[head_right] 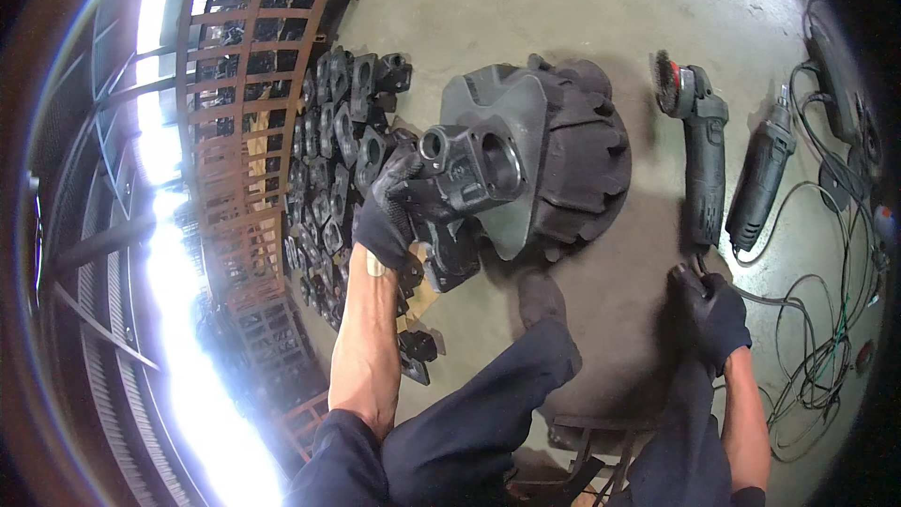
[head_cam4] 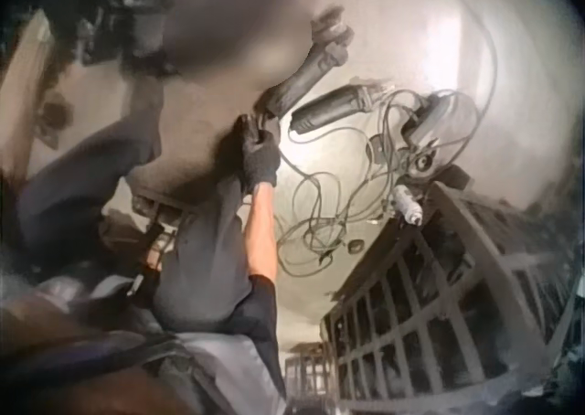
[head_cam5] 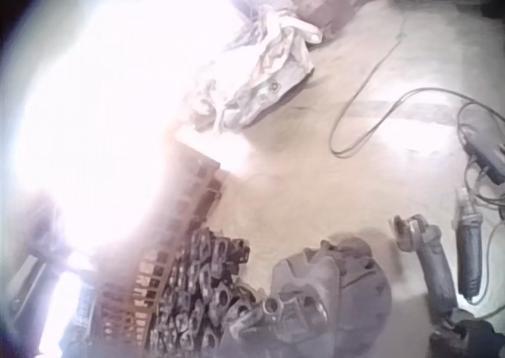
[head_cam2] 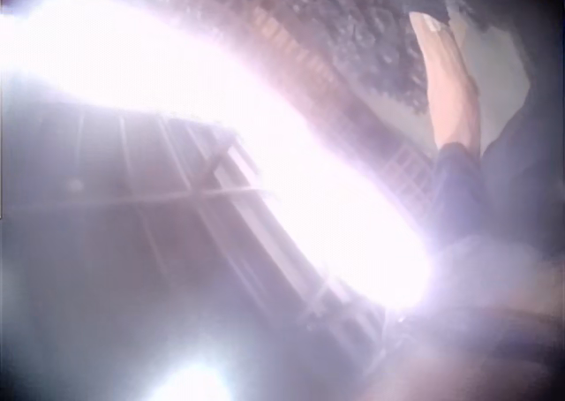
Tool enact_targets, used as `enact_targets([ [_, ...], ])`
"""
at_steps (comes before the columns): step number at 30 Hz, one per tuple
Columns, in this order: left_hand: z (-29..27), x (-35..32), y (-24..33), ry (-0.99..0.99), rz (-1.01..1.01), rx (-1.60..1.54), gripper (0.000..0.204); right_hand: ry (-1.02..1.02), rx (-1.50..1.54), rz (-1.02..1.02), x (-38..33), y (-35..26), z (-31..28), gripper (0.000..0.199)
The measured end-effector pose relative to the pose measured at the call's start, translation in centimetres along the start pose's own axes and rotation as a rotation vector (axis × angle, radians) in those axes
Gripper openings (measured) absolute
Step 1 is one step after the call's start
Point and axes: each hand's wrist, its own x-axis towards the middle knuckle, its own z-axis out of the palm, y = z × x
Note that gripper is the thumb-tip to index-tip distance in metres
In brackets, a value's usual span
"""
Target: The person sits on the floor and uses a handheld power tool to grind and polish the surfaces of metal engine parts. They rotate each part to access different areas, then place the finished pieces onto a nearby table.
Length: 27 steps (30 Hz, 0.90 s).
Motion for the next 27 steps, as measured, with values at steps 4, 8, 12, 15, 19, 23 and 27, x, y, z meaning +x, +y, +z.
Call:
enact_targets([
  [4, -1.7, 1.0, -0.8, 0.020, 0.018, 0.007, 0.021, -0.030, 0.009, 0.028, 0.4, -2.3, -0.9, 0.069],
  [8, -3.2, 1.6, -1.5, 0.020, -0.011, -0.099, 0.024, -0.006, -0.087, -0.055, 0.2, -3.8, -0.7, 0.062],
  [12, -2.5, 0.7, -0.9, -0.008, 0.025, -0.109, 0.022, -0.021, 0.254, -0.367, -1.8, -6.6, -2.4, 0.038],
  [15, -1.3, 0.1, -1.4, -0.031, 0.148, -0.098, 0.019, -0.120, 0.174, -0.473, -2.4, -12.6, -7.6, 0.032],
  [19, -0.6, 0.3, -1.2, -0.004, 0.059, -0.240, 0.021, 0.047, 0.041, -0.593, -4.2, -24.2, -12.3, 0.036],
  [23, -2.8, 3.7, -4.8, -0.003, 0.250, 0.065, 0.024, 0.098, -0.145, -0.795, -5.9, -34.9, -12.3, 0.039],
  [27, -1.4, 6.3, -4.7, 0.117, 0.407, 1.316, 0.027, 0.056, -0.361, -0.663, -5.4, -41.0, -11.2, 0.061],
])
